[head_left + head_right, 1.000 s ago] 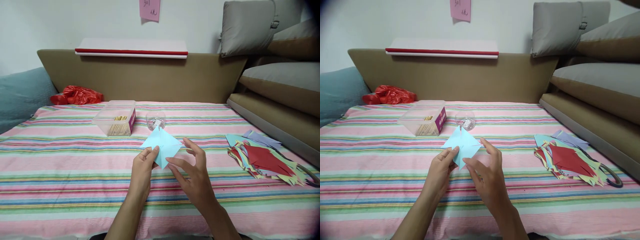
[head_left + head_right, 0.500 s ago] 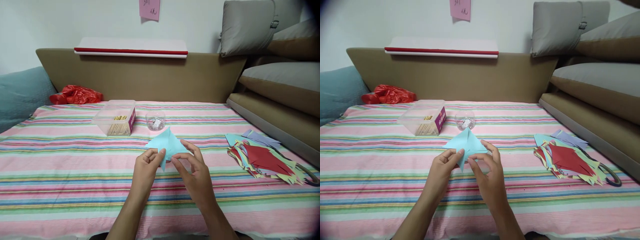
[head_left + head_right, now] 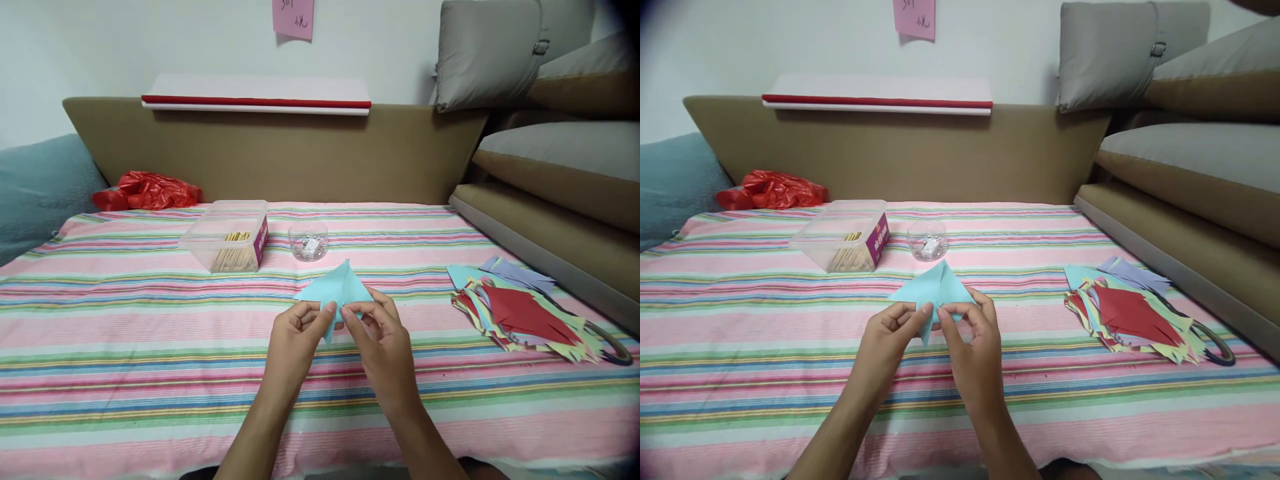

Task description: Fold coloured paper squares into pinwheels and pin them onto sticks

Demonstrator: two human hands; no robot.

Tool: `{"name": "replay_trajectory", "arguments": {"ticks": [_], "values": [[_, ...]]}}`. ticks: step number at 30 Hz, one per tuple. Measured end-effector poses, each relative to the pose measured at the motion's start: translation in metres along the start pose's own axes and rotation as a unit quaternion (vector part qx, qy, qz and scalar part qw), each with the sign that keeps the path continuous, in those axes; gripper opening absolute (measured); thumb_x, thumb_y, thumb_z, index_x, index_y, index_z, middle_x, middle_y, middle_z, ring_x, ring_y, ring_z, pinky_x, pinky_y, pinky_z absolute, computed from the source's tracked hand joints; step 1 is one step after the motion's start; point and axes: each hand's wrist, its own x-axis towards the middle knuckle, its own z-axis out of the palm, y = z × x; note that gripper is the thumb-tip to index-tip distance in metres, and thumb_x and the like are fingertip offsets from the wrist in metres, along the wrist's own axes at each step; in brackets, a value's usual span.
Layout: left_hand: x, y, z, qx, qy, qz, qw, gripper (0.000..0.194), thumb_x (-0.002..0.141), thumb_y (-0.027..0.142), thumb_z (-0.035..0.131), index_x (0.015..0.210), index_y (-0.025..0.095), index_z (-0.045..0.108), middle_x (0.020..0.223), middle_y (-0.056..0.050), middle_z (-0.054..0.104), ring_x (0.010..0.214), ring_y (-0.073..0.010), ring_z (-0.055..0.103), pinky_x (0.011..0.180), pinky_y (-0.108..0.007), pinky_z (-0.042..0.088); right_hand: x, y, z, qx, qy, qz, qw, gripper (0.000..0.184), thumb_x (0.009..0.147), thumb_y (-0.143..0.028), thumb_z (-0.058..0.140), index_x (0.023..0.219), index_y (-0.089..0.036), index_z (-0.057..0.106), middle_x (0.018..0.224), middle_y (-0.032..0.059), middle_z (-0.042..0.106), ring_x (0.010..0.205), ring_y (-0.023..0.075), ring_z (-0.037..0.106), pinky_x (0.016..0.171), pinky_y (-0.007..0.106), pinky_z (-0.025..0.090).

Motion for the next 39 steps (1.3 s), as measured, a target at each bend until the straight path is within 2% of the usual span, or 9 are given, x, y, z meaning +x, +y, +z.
{"name": "replay_trajectory", "arguments": {"ticks": [5,13,17,19,21,23,26,29,39], "values": [[0.0,0.0,0.001,-0.007,0.001,0.002,1.0,0.033,0.077,0.047,0.082,0.074,0.016,0.071,0.069,0.001,0.064,0.065,-0.0118,0.054,0.064,-0.023,0.043,-0.002,-0.004,0.004,0.011,0.003,-0.001,1.0,0.026,0.088,-0.048,0.07,0.087,-0.023,0.073,0.126,0.0097,0.053,0.093,0.022,0.065,0.082,0.037,0.057],[0.001,-0.001,0.005,-0.033,0.013,-0.01,0.999,0.029,0.072,0.041,0.087,0.076,0.016,0.072,0.069,0.0,0.068,0.064,-0.0122,0.058,0.063,-0.023,0.045,-0.004,-0.006,0.006,0.001,0.021,0.01,1.0,0.025,0.088,-0.047,0.069,0.088,-0.022,0.072,0.128,0.01,0.052,0.095,0.0223,0.064,0.079,0.036,0.054],[-0.001,-0.002,0.006,-0.029,0.014,0.0,0.999,0.029,0.074,0.039,0.086,0.074,0.016,0.069,0.066,0.001,0.065,0.063,-0.012,0.057,0.062,-0.023,0.043,-0.005,-0.005,0.009,-0.005,0.039,0.011,0.999,0.025,0.084,-0.047,0.073,0.09,-0.023,0.069,0.128,0.0112,0.055,0.109,0.0276,0.061,0.086,0.04,0.053],[-0.002,-0.002,0.005,-0.011,0.007,0.011,1.0,0.031,0.077,0.041,0.083,0.073,0.016,0.067,0.067,0.0,0.063,0.064,-0.0117,0.055,0.062,-0.023,0.042,-0.003,-0.007,0.009,0.045,0.054,0.007,0.998,0.036,0.08,-0.043,0.078,0.107,-0.026,0.062,0.128,0.0102,0.057,0.111,0.0269,0.061,0.089,0.04,0.054],[-0.002,-0.001,0.002,0.01,-0.004,0.023,1.0,0.032,0.081,0.044,0.079,0.073,0.015,0.066,0.066,0.001,0.061,0.063,-0.0112,0.052,0.06,-0.023,0.04,0.001,-0.012,0.005,0.103,0.066,0.012,0.992,0.065,0.074,-0.04,0.084,0.126,-0.03,0.048,0.132,0.0092,0.056,0.113,0.0258,0.062,0.088,0.039,0.055],[-0.001,0.001,-0.002,0.03,-0.019,0.03,0.999,0.034,0.084,0.045,0.076,0.073,0.016,0.064,0.065,0.001,0.058,0.063,-0.0113,0.05,0.059,-0.024,0.038,0.005,-0.02,-0.005,0.129,0.039,0.05,0.99,0.07,0.074,-0.046,0.084,0.132,-0.03,0.048,0.133,0.0091,0.059,0.115,0.0271,0.062,0.086,0.037,0.055],[0.0,0.004,-0.007,0.048,-0.055,0.027,0.997,0.034,0.085,0.046,0.075,0.074,0.016,0.063,0.067,0.001,0.057,0.065,-0.012,0.05,0.061,-0.024,0.039,0.012,-0.03,-0.024,0.139,-0.099,0.128,0.977,0.048,0.085,-0.059,0.07,0.118,-0.023,0.069,0.119,0.0097,0.071,0.11,0.0301,0.064,0.086,0.039,0.053],[0.001,0.005,-0.011,0.071,-0.099,0.02,0.992,0.033,0.086,0.046,0.074,0.076,0.017,0.063,0.068,0.002,0.055,0.064,-0.0112,0.047,0.061,-0.024,0.037,0.014,-0.034,-0.035,0.127,-0.192,0.144,0.962,0.041,0.085,-0.055,0.073,0.109,-0.022,0.077,0.109,0.0081,0.075,0.104,0.029,0.064,0.085,0.037,0.051],[0.002,0.005,-0.02,0.171,-0.152,0.024,0.973,0.031,0.09,0.05,0.068,0.088,0.019,0.07,0.081,-0.003,0.067,0.075,-0.018,0.059,0.066,-0.028,0.042,0.012,-0.025,-0.031,0.051,-0.196,0.147,0.968,0.032,0.077,-0.047,0.079,0.094,-0.019,0.079,0.096,0.0062,0.076,0.088,0.0251,0.066,0.076,0.035,0.051]]}}
